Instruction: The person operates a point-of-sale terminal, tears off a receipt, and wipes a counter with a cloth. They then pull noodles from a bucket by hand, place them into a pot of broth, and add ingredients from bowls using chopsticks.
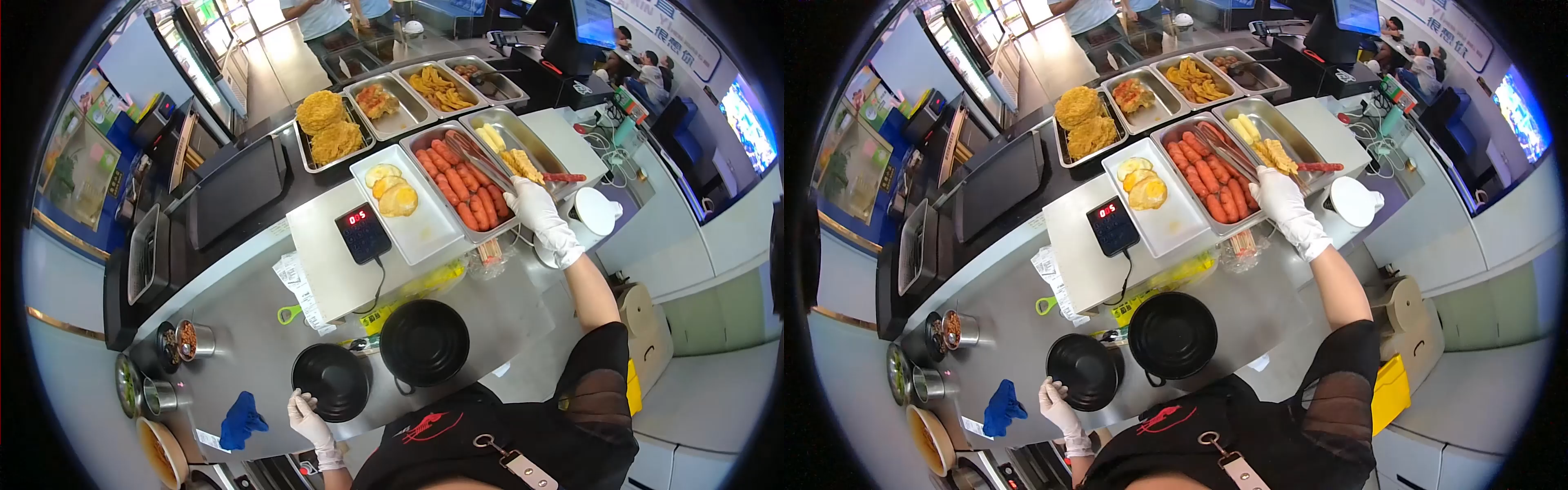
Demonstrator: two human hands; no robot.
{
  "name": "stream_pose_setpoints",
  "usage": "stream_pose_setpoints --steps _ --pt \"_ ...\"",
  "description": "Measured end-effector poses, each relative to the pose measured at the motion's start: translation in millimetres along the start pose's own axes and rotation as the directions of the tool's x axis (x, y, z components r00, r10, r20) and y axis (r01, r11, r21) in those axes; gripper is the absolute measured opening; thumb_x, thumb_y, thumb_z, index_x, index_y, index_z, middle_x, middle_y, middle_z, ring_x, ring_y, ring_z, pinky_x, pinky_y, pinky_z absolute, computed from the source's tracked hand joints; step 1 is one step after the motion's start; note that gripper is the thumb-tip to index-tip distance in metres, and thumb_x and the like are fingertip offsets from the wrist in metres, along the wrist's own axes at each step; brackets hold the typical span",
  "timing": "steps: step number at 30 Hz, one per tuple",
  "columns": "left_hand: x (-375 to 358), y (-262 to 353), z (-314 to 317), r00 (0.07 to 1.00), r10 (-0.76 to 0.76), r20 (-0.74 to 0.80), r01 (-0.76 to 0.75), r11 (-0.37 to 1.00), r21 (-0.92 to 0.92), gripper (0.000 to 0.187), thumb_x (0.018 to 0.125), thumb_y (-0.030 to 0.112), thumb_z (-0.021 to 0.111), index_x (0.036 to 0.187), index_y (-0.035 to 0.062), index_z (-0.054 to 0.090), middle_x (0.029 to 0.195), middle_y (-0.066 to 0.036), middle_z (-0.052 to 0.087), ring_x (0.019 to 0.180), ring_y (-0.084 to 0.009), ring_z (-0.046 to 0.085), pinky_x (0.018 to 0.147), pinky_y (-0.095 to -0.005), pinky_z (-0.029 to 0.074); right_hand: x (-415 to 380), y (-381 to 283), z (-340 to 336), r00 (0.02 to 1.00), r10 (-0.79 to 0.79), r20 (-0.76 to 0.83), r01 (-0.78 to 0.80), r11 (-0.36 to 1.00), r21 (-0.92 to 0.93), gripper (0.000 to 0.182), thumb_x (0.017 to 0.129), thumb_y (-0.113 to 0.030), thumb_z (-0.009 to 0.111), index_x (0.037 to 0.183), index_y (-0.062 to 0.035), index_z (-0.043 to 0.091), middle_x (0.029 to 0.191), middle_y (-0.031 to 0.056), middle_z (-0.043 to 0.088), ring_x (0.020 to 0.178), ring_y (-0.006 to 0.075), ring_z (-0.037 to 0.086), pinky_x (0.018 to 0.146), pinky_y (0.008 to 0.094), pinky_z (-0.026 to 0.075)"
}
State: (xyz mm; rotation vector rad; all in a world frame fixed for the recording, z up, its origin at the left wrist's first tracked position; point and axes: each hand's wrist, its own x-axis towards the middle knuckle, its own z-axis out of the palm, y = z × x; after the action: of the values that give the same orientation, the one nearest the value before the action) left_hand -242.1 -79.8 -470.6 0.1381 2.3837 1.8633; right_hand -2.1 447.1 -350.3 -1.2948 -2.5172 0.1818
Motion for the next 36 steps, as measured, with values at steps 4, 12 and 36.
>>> stream_pose_setpoints --steps 4,12,36 --pt "-20 14 19 0.999 0.031 -0.022 -0.030 0.999 0.035 0.020 0.097 0.013 0.048 0.107 0.0010 0.060 0.084 -0.004 0.061 0.068 -0.0082 0.055 0.063 -0.0222 0.047 29 26 18 0.991 -0.010 0.136 0.019 0.998 -0.067 0.025 0.084 -0.023 0.059 0.097 -0.0010 0.055 0.094 0.0224 0.062 0.089 0.0388 0.061 0.078 0.0464 0.048" --pt "-53 14 23 0.996 0.020 -0.087 -0.015 0.998 0.056 0.020 0.097 0.012 0.048 0.108 -0.0001 0.060 0.084 -0.004 0.061 0.068 -0.0080 0.054 0.064 -0.0215 0.047 56 27 20 0.974 -0.071 0.213 0.083 0.996 -0.046 0.026 0.084 -0.022 0.059 0.096 -0.0003 0.056 0.097 0.0230 0.062 0.091 0.0396 0.060 0.080 0.0461 0.048" --pt "-145 -28 -103 0.849 0.025 -0.528 0.054 0.990 0.133 0.014 0.090 0.008 0.057 0.100 0.0015 0.065 0.082 -0.010 0.065 0.069 -0.0149 0.063 0.063 -0.0271 0.051 -69 -251 -4 0.646 -0.575 0.502 -0.222 0.487 0.845 0.024 0.091 -0.021 0.054 0.104 -0.0023 0.060 0.066 -0.0020 0.054 0.042 0.0034 0.041 0.038 0.0178 0.033"
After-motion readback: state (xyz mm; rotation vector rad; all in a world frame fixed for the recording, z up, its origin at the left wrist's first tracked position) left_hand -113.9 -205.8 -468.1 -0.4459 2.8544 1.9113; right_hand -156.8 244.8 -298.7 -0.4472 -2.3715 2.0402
